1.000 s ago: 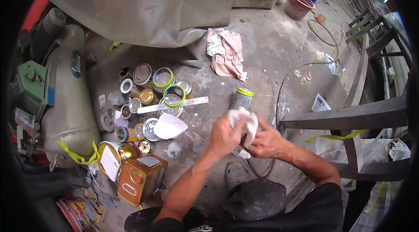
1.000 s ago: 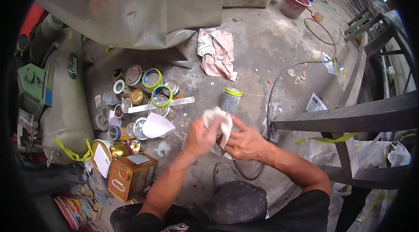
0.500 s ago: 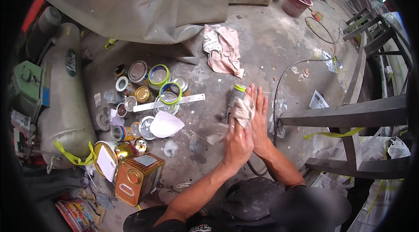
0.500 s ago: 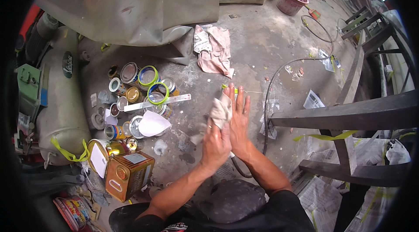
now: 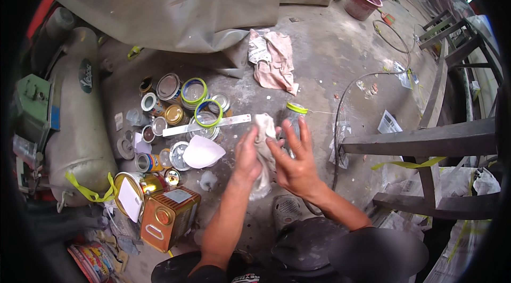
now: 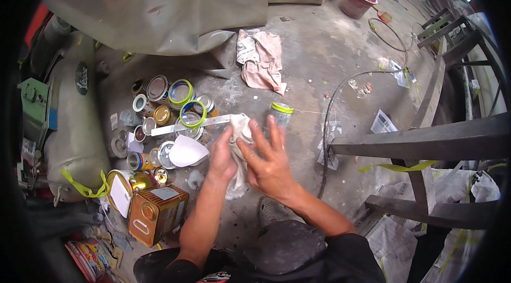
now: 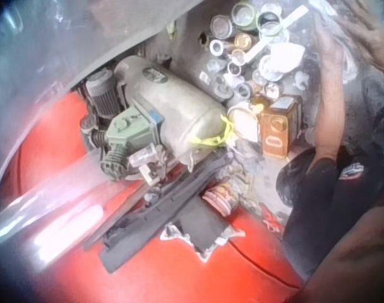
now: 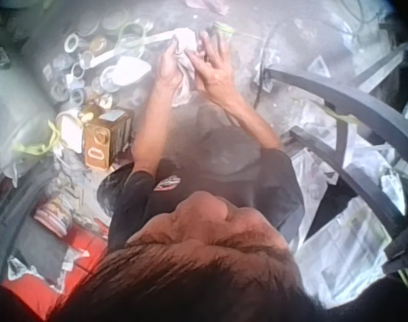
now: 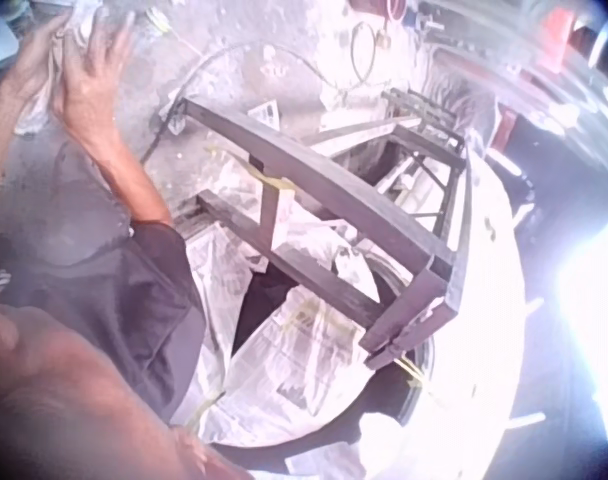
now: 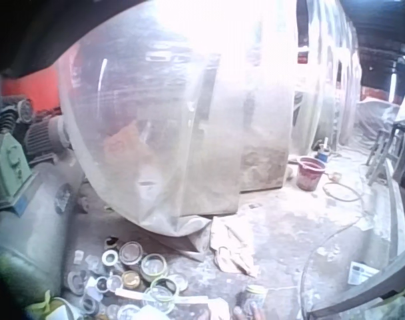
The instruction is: The person sits on the floor surrounded by paint cans and mixes a white substance in a small container using a metal spatula. They then pour the mixture into a larger metal can, seal it with a lid, and clean their hands with a cloth.
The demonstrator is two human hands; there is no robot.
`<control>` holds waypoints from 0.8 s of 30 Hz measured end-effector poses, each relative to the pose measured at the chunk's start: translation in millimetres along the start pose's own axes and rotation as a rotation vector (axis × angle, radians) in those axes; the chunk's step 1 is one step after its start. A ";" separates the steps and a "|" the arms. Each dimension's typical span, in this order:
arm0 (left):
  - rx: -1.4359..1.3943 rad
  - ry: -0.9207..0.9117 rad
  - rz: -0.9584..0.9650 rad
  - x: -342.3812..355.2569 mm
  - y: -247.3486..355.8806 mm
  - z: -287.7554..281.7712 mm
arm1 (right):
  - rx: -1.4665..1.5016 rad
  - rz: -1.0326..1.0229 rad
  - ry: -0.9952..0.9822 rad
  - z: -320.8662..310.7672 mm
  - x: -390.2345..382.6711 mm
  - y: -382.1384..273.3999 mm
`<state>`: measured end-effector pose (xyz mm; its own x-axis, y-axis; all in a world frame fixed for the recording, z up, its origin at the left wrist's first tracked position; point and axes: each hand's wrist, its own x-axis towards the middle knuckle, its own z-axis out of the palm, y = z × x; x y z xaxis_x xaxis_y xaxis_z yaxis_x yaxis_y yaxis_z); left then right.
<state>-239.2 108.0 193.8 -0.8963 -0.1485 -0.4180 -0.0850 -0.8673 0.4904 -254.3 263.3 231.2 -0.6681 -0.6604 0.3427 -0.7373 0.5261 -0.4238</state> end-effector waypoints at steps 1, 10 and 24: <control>-0.068 -0.072 -0.024 1.4 1.8 -7.3 | 0.429 0.163 -0.049 -21.4 9.1 -5.0; 0.123 -0.356 -0.341 -35.8 -59.1 27.5 | 1.455 0.386 -0.350 -34.0 18.0 51.5; 1.296 -0.412 0.493 -32.5 -93.3 2.2 | 0.991 0.643 0.105 -1.6 12.6 49.8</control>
<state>-203.1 194.8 163.3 -0.9905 0.0392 0.1316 0.1373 0.2964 0.9452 -299.6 282.1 215.8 -0.9268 -0.3551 -0.1225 0.1041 0.0705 -0.9921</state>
